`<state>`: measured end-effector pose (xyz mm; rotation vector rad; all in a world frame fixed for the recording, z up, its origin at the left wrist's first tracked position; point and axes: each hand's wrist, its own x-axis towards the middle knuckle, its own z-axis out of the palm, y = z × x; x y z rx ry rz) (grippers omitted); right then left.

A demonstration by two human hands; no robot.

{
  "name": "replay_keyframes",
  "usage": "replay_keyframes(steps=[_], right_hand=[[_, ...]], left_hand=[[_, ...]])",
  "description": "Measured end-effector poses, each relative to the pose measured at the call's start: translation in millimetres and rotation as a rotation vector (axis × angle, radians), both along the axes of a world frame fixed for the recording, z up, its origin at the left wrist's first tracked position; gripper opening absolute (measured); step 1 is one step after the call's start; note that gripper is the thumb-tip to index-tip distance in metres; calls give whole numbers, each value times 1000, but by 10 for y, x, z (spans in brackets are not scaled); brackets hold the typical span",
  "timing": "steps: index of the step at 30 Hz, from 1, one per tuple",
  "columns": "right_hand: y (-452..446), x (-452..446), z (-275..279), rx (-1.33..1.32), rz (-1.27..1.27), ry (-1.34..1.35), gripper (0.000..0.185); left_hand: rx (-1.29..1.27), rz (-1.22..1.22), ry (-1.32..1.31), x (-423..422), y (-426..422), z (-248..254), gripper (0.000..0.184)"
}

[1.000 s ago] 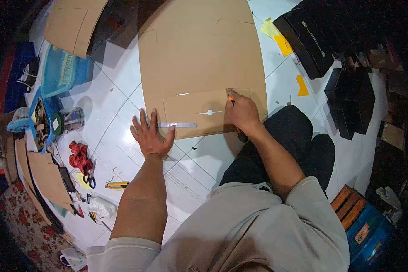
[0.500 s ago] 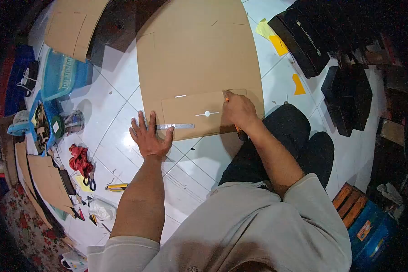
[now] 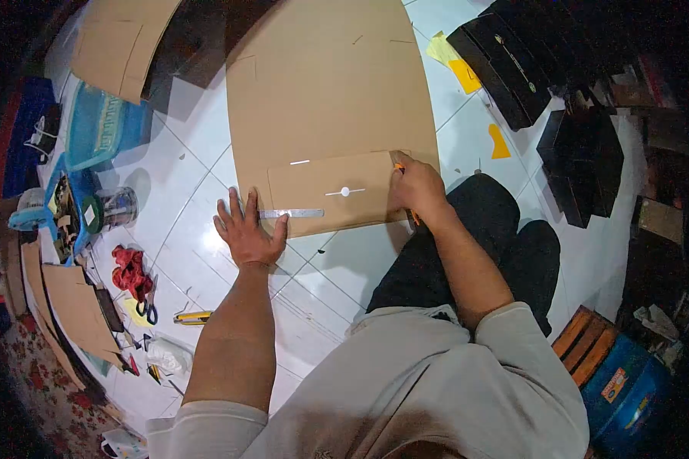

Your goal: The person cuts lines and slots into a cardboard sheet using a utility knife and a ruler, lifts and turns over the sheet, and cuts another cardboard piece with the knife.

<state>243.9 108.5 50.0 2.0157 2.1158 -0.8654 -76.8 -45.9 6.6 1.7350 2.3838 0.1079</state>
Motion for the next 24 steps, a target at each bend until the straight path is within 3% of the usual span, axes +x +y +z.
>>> replay_keyframes(steps=[13, 21, 24], right_hand=[[-4, -106, -17, 13, -20, -39, 48], [49, -61, -80, 28, 34, -53, 36], [110, -16, 23, -50, 102, -3, 50]], left_hand=[[-3, -12, -2, 0, -5, -3, 90], [-15, -2, 32, 10, -12, -14, 92], [-51, 16, 19, 17, 18, 23, 91]])
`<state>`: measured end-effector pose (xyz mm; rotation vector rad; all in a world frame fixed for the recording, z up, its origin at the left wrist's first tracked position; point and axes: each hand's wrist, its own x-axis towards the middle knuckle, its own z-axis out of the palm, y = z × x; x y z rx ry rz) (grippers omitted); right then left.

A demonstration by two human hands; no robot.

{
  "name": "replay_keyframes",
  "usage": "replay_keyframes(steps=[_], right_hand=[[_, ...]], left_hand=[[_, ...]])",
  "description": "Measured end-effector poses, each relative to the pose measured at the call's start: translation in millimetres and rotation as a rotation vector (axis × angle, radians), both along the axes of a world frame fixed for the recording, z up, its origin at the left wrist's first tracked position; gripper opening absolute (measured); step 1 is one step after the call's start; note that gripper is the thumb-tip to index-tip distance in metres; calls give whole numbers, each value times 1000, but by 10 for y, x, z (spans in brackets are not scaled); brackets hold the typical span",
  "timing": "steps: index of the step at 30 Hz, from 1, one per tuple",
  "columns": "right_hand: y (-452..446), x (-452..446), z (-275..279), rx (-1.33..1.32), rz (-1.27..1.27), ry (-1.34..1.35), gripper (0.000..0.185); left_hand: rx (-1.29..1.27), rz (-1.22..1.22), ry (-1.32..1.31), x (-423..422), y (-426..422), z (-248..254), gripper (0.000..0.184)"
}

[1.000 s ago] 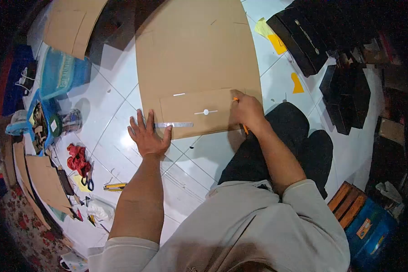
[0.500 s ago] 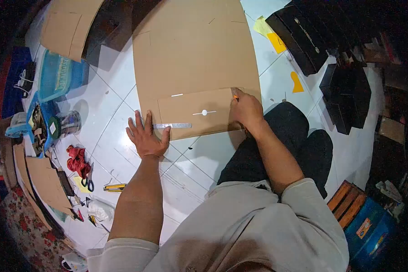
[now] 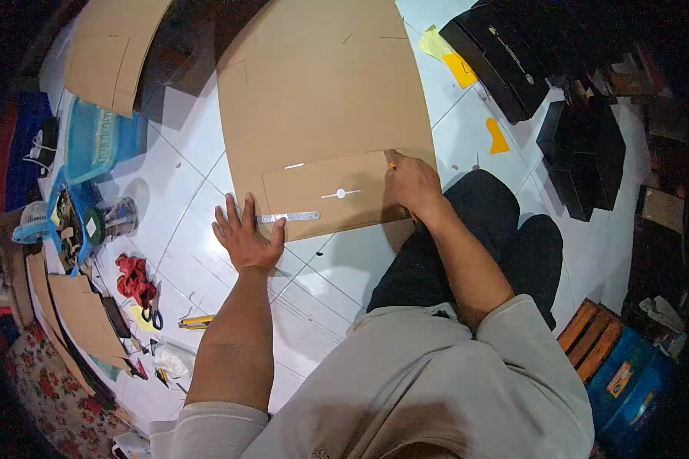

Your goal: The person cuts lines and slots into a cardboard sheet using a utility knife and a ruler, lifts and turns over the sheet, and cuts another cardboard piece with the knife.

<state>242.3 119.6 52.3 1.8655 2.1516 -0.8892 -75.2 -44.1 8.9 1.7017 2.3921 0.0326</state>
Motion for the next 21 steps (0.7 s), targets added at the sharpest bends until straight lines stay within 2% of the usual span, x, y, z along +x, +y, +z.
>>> replay_keyframes(steps=[7, 9, 16, 19, 21], right_hand=[[88, -95, 215, -18, 33, -89, 48], [139, -142, 264, -30, 40, -193, 45], [227, -175, 234, 29, 118, -286, 38], [277, -113, 216, -1, 203, -281, 44], [302, -122, 106, 19, 69, -324, 52]], left_hand=[[59, -10, -22, -13, -30, -27, 91], [63, -15, -21, -14, -32, -30, 91], [31, -2, -12, -18, -18, -28, 91], [0, 9, -11, -12, -37, -44, 92], [23, 10, -13, -19, -18, -54, 91]])
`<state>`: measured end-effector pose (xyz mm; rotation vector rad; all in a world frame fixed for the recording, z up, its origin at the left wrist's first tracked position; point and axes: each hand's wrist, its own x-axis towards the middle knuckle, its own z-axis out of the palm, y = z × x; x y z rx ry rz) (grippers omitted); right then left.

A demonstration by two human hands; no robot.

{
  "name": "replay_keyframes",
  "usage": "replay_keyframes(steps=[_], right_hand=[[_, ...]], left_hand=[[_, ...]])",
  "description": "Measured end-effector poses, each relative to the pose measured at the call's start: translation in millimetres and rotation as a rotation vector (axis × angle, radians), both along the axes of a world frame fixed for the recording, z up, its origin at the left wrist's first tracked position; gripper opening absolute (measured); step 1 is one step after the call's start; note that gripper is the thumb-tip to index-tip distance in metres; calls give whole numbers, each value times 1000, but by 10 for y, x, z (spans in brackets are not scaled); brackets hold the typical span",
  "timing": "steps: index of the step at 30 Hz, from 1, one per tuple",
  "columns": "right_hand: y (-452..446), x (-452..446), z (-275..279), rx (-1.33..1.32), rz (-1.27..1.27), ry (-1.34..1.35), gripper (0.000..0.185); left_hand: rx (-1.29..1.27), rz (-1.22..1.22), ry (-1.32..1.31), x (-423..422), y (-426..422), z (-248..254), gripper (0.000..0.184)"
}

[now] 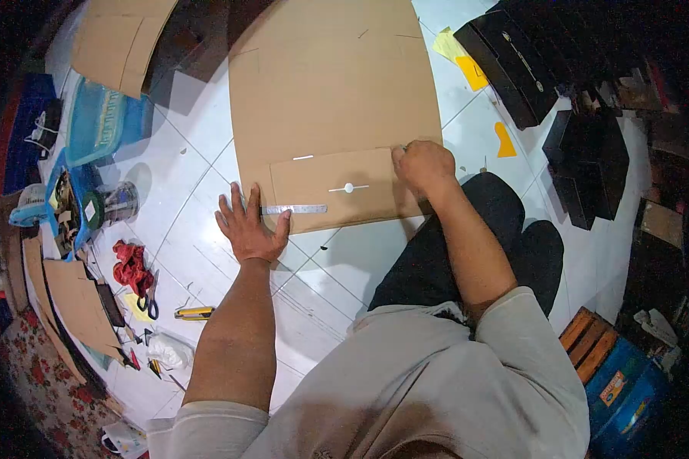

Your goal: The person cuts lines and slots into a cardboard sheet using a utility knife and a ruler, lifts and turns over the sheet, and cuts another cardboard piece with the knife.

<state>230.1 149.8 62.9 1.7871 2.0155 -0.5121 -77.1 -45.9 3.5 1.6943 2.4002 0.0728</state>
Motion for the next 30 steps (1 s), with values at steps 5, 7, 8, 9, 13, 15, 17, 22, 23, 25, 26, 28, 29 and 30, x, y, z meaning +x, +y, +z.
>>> replay_keyframes(steps=[5, 7, 8, 9, 13, 15, 17, 22, 23, 25, 26, 28, 29, 30], right_hand=[[14, 41, -27, -22, -45, 16, 60], [21, 42, -36, -17, -52, 32, 61], [23, 53, -37, -17, -56, 46, 62], [25, 62, -32, -16, -60, 59, 62], [52, 55, 9, -51, -54, 47, 62], [52, 41, 34, -70, -63, 66, 63], [56, 28, 41, -57, -53, 76, 64], [142, 123, 118, -39, -88, 187, 68], [208, 189, 123, -32, -128, 238, 70], [300, 290, 162, -26, -168, 288, 72], [339, 345, 182, -10, -220, 263, 72], [336, 407, 199, 28, -262, 228, 71], [331, 406, 185, 31, -263, 229, 71], [318, 392, 171, 48, -298, 150, 70]], left_hand=[[-10, -2, -11, -2, -3, 10, 92], [-19, -1, -1, -13, -1, -2, 92], [-13, -1, 3, -11, -5, -15, 92], [-5, -2, 6, -1, 1, -9, 93], [-76, 16, 13, 12, 16, 33, 92], [-33, 9, -12, 8, 3, 26, 92], [-41, 14, -3, 5, 2, 21, 92], [-53, 21, -9, 10, 10, 44, 92], [-37, 12, -7, 3, 4, 24, 92], [-22, 2, -8, 0, -10, 15, 92], [-19, 8, -16, 0, -9, 20, 93], [-11, 11, -25, 4, 10, 36, 93], [-19, 11, -26, 4, 16, 44, 93], [-29, 14, -27, 3, 12, 49, 93]])
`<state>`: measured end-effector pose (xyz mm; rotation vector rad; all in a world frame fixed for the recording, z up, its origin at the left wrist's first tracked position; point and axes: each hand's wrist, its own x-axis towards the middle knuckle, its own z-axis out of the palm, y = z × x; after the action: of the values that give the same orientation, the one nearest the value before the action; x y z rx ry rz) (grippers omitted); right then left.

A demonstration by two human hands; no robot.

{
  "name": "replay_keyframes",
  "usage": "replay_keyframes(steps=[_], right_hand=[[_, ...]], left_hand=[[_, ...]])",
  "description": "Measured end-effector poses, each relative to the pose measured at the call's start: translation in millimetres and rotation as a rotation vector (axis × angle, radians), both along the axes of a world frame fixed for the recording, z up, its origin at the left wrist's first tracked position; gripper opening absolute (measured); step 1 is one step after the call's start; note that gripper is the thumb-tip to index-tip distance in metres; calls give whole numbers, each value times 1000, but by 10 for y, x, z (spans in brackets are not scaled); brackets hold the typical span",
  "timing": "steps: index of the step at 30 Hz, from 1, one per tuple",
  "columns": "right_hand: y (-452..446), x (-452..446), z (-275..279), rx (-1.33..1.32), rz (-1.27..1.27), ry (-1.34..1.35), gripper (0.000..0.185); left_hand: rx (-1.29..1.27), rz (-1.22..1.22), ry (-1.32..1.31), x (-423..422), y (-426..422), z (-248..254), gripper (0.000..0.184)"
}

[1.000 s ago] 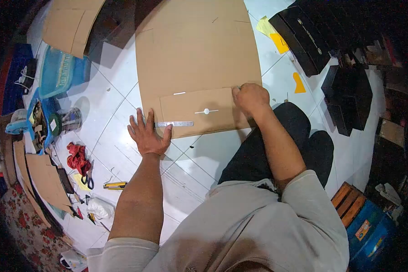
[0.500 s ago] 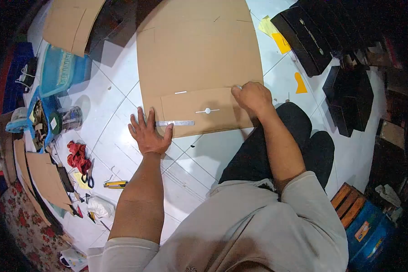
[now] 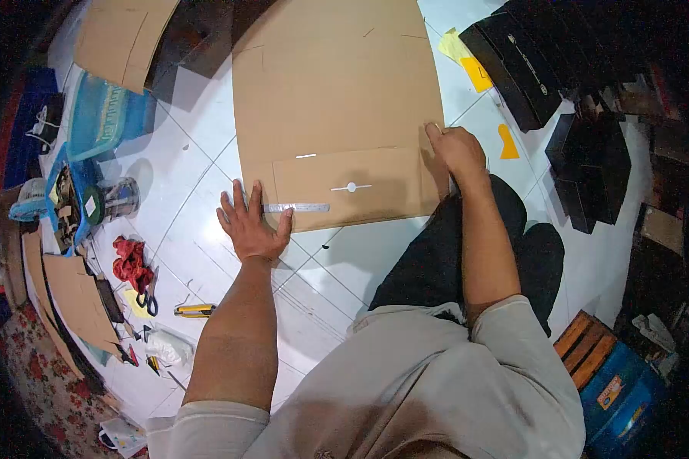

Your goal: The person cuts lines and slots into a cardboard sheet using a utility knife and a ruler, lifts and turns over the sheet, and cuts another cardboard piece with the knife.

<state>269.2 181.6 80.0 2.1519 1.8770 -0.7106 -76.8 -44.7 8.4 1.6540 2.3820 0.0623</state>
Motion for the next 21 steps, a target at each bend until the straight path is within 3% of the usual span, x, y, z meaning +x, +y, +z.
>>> replay_keyframes(steps=[2, 4, 8, 11, 15, 17, 21], right_hand=[[-38, -20, -36, -1, -38, -78, 69], [-104, -63, -45, -99, 213, -57, 65], [-151, -147, -144, -235, 432, 48, 54], [-155, -160, -97, -129, 553, 140, 46], [-155, -221, -9, -24, 453, 94, 38], [-101, -227, -103, -56, 557, -42, 37], [-137, -211, -190, -25, 511, -8, 38]], left_hand=[[-2, 0, 4, -6, 4, -8, 93], [-5, -5, 4, -3, -5, -12, 93], [5, -10, 31, -9, -7, -41, 92], [13, -13, 32, -21, -16, -48, 89], [107, -6, 5, -46, -38, -121, 75], [99, -22, 20, -40, -48, -115, 71], [69, -29, 33, -36, -36, -79, 64]])
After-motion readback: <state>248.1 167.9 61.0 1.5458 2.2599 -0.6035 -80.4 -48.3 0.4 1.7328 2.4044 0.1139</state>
